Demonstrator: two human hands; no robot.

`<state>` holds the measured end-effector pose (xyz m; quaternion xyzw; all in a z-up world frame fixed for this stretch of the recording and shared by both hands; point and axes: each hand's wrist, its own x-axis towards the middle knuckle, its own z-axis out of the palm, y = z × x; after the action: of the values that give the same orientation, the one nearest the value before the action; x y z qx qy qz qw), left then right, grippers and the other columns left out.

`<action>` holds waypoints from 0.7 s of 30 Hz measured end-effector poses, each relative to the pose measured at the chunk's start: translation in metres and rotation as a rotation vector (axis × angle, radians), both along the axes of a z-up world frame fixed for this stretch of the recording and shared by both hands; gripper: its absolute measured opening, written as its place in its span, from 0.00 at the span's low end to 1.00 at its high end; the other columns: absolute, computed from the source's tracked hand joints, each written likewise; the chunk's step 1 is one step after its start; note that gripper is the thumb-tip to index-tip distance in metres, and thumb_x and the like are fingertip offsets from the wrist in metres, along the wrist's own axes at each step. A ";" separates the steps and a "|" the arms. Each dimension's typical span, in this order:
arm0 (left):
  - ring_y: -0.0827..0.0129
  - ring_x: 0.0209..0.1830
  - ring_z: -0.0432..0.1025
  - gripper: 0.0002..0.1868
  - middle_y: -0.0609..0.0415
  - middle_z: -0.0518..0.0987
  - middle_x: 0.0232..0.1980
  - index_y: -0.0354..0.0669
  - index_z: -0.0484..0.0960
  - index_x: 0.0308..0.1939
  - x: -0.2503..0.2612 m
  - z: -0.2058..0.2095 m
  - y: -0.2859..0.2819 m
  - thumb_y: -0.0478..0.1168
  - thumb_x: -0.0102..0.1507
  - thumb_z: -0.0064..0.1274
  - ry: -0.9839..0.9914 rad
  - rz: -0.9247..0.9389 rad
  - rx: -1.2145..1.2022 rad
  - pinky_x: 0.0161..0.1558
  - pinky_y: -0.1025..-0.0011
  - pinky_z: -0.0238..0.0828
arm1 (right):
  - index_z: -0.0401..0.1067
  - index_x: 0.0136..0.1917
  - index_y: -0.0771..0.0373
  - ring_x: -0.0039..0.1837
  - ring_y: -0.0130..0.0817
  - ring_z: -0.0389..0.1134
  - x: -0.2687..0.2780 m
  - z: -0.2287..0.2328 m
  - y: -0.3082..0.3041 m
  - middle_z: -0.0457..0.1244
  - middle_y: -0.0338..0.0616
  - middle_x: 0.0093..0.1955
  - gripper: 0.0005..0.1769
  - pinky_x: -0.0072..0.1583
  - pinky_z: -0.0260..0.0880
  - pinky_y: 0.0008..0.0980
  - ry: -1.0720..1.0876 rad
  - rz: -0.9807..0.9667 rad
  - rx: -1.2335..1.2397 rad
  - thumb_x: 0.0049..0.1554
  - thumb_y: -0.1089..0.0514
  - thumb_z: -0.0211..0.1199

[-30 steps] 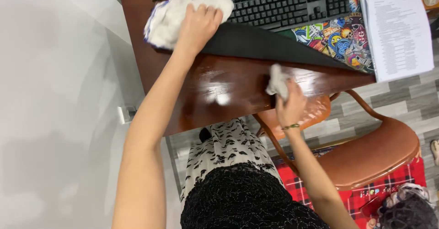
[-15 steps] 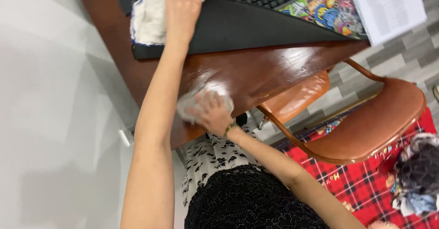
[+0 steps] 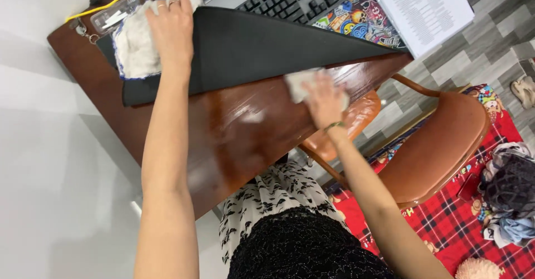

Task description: The person clears a wallet and papers from the desk, then wipes the desk surface and mousepad with a cloth. The person lifts and repositions the mousepad to clean underneath, then returns it and continues wiping the surface.

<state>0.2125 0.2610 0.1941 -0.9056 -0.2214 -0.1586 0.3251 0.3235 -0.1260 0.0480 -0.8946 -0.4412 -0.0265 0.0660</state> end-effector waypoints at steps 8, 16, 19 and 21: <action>0.65 0.35 0.69 0.06 0.63 0.76 0.30 0.55 0.70 0.37 0.003 -0.031 0.021 0.38 0.58 0.50 -0.082 -0.025 0.003 0.37 0.63 0.61 | 0.52 0.74 0.49 0.79 0.54 0.38 -0.018 0.005 0.025 0.41 0.50 0.79 0.30 0.73 0.31 0.64 0.064 -0.378 0.126 0.61 0.45 0.48; 0.63 0.31 0.72 0.05 0.63 0.79 0.28 0.60 0.77 0.34 0.003 -0.029 0.028 0.44 0.61 0.45 -0.042 -0.071 -0.098 0.34 0.60 0.62 | 0.38 0.78 0.59 0.79 0.58 0.36 -0.144 0.018 0.122 0.43 0.64 0.76 0.48 0.73 0.32 0.64 0.093 -0.052 -0.022 0.58 0.32 0.49; 0.60 0.34 0.71 0.04 0.60 0.78 0.29 0.56 0.76 0.34 -0.001 -0.025 0.014 0.43 0.60 0.45 -0.094 -0.085 -0.135 0.39 0.52 0.62 | 0.52 0.74 0.60 0.77 0.62 0.40 -0.172 0.021 0.153 0.48 0.67 0.74 0.42 0.73 0.36 0.65 -0.012 0.095 -0.087 0.58 0.31 0.44; 0.62 0.36 0.71 0.02 0.61 0.79 0.31 0.57 0.75 0.35 -0.002 -0.025 0.006 0.42 0.58 0.49 -0.052 -0.013 -0.137 0.39 0.58 0.62 | 0.53 0.72 0.64 0.75 0.67 0.44 -0.180 0.016 0.163 0.49 0.70 0.71 0.40 0.71 0.40 0.69 -0.087 0.149 0.021 0.58 0.34 0.49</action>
<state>0.2106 0.2672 0.1690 -0.9227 -0.2344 -0.1686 0.2554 0.1432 0.0374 0.0640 -0.8564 -0.5089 -0.0649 0.0579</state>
